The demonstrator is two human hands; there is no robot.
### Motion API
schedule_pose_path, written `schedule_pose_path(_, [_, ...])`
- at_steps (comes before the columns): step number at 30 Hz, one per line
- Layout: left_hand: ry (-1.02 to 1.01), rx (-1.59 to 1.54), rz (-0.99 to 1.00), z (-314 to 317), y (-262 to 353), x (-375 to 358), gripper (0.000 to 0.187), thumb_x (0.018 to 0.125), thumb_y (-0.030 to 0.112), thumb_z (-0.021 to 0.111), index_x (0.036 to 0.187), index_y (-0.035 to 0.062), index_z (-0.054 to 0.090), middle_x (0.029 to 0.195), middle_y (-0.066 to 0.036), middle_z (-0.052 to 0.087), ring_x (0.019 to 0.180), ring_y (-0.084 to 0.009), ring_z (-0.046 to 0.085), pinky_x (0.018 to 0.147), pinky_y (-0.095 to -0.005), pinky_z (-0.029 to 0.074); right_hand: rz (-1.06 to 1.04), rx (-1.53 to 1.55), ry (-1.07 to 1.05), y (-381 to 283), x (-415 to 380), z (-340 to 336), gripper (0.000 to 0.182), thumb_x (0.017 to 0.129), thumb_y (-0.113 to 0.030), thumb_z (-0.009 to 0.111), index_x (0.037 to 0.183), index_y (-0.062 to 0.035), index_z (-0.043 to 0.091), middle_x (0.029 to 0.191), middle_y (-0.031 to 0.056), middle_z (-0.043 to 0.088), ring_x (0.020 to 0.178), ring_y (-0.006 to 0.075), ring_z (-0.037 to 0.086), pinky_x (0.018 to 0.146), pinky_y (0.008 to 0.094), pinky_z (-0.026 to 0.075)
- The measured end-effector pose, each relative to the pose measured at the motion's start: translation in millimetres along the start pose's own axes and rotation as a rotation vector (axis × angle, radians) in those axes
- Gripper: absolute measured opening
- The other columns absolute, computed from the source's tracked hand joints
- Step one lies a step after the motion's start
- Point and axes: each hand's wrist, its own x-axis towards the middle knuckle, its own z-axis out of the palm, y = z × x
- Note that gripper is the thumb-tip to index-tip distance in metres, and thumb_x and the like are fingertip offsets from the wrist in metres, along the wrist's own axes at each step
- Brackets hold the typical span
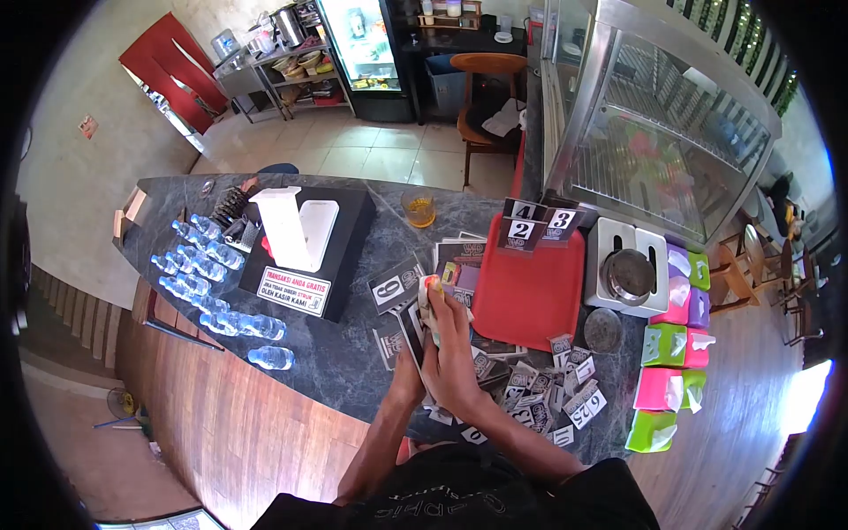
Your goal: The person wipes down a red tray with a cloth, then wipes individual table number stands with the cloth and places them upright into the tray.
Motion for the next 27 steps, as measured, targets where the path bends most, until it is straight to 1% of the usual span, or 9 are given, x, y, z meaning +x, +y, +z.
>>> schedule_pose_path(2, [-0.013, -0.566, -0.249, 6.3, 17.7, 1.0, 0.08, 0.101, 0.068, 0.024, 0.155, 0.009, 0.029, 0.152, -0.01, 0.042, 0.138, -0.0254, 0.043, 0.114, -0.0387, 0.035, 0.015, -0.051, 0.026, 3.4, 1.5, 2.2, 0.075, 0.079, 0.014, 0.049, 0.15, -0.0014, 0.032, 0.142, 0.0254, 0.036, 0.132, 0.0449, 0.038, 0.112, 0.0484, 0.031])
schedule_pose_path(6, [-0.045, -0.608, -0.057, 8.7, 38.8, -8.7, 0.088, 0.098, 0.073, 0.02, 0.155, 0.0066, 0.027, 0.151, -0.012, 0.043, 0.137, -0.0264, 0.045, 0.113, -0.0402, 0.038, -0.004, -0.187, 0.005, -0.7, 7.5, 0.8, 0.076, 0.079, 0.011, 0.051, 0.152, -0.0022, 0.031, 0.144, 0.0272, 0.035, 0.133, 0.0472, 0.037, 0.114, 0.0493, 0.03])
schedule_pose_path(9, [-0.135, -0.693, -0.145, 9.0, 44.6, -0.5, 0.088, 0.095, 0.076, 0.025, 0.152, 0.0093, 0.032, 0.145, -0.014, 0.046, 0.13, -0.037, 0.05, 0.107, -0.0554, 0.043, -0.123, -0.137, -0.117, 1.7, 6.0, 0.6, 0.071, 0.081, 0.01, 0.052, 0.15, -0.0025, 0.037, 0.147, 0.0283, 0.04, 0.136, 0.046, 0.039, 0.114, 0.049, 0.031])
schedule_pose_path(11, [-0.179, -0.904, -0.205, 1.3, 29.3, 6.4, 0.085, 0.096, 0.076, 0.024, 0.146, 0.0092, 0.039, 0.131, -0.017, 0.058, 0.115, -0.0308, 0.061, 0.098, -0.042, 0.051, -0.16, -0.101, -0.246, -7.0, 9.7, -7.5, 0.069, 0.082, 0.008, 0.054, 0.149, -0.0027, 0.039, 0.147, 0.0264, 0.042, 0.136, 0.044, 0.041, 0.114, 0.0489, 0.032])
schedule_pose_path(15, [-0.02, -1.011, -0.322, -25.2, 17.8, 11.3, 0.085, 0.094, 0.077, 0.028, 0.138, 0.0076, 0.05, 0.123, -0.014, 0.063, 0.105, -0.0275, 0.066, 0.09, -0.0423, 0.056, -0.237, -0.116, -0.573, -24.8, 12.9, -43.9, 0.063, 0.084, 0.006, 0.057, 0.146, -0.0031, 0.044, 0.147, 0.0197, 0.046, 0.137, 0.0382, 0.043, 0.115, 0.0478, 0.034])
schedule_pose_path(17, [-0.018, -0.912, -0.178, -35.2, 9.3, 15.0, 0.088, 0.094, 0.078, 0.029, 0.14, 0.0056, 0.049, 0.126, -0.015, 0.063, 0.108, -0.0272, 0.066, 0.093, -0.0423, 0.056, -0.222, -0.238, -0.769, -37.3, 10.5, -57.3, 0.062, 0.087, 0.007, 0.054, 0.147, -0.0033, 0.043, 0.15, 0.0183, 0.043, 0.141, 0.0371, 0.039, 0.117, 0.0469, 0.033])
schedule_pose_path(20, [-0.252, -1.039, -0.213, -25.7, 19.1, 7.6, 0.088, 0.095, 0.076, 0.026, 0.147, 0.0067, 0.042, 0.138, -0.017, 0.055, 0.121, -0.0304, 0.059, 0.103, -0.0451, 0.05, -0.089, -0.158, -0.581, -41.0, 13.9, -54.9, 0.062, 0.088, 0.007, 0.054, 0.147, -0.0027, 0.042, 0.152, 0.0185, 0.041, 0.143, 0.0369, 0.037, 0.118, 0.0474, 0.031])
schedule_pose_path(23, [-0.024, -0.678, -0.214, -0.9, 43.6, 5.1, 0.087, 0.096, 0.074, 0.024, 0.151, 0.0073, 0.036, 0.145, -0.018, 0.049, 0.13, -0.0308, 0.053, 0.109, -0.0453, 0.044, -0.143, -0.173, -0.461, -26.4, 18.2, -43.9, 0.064, 0.087, 0.008, 0.05, 0.149, -0.0031, 0.039, 0.153, 0.0189, 0.039, 0.144, 0.0361, 0.035, 0.119, 0.0474, 0.029])
schedule_pose_path(27, [-0.474, -1.127, -0.073, -26.6, 48.1, 35.4, 0.096, 0.091, 0.078, 0.033, 0.149, 0.0017, 0.035, 0.135, -0.029, 0.054, 0.113, -0.0433, 0.062, 0.089, -0.0502, 0.058, -0.182, -0.128, -0.701, -35.1, -1.1, -37.1, 0.066, 0.084, 0.009, 0.054, 0.148, -0.0042, 0.041, 0.151, 0.0164, 0.044, 0.144, 0.0332, 0.037, 0.118, 0.0482, 0.031])
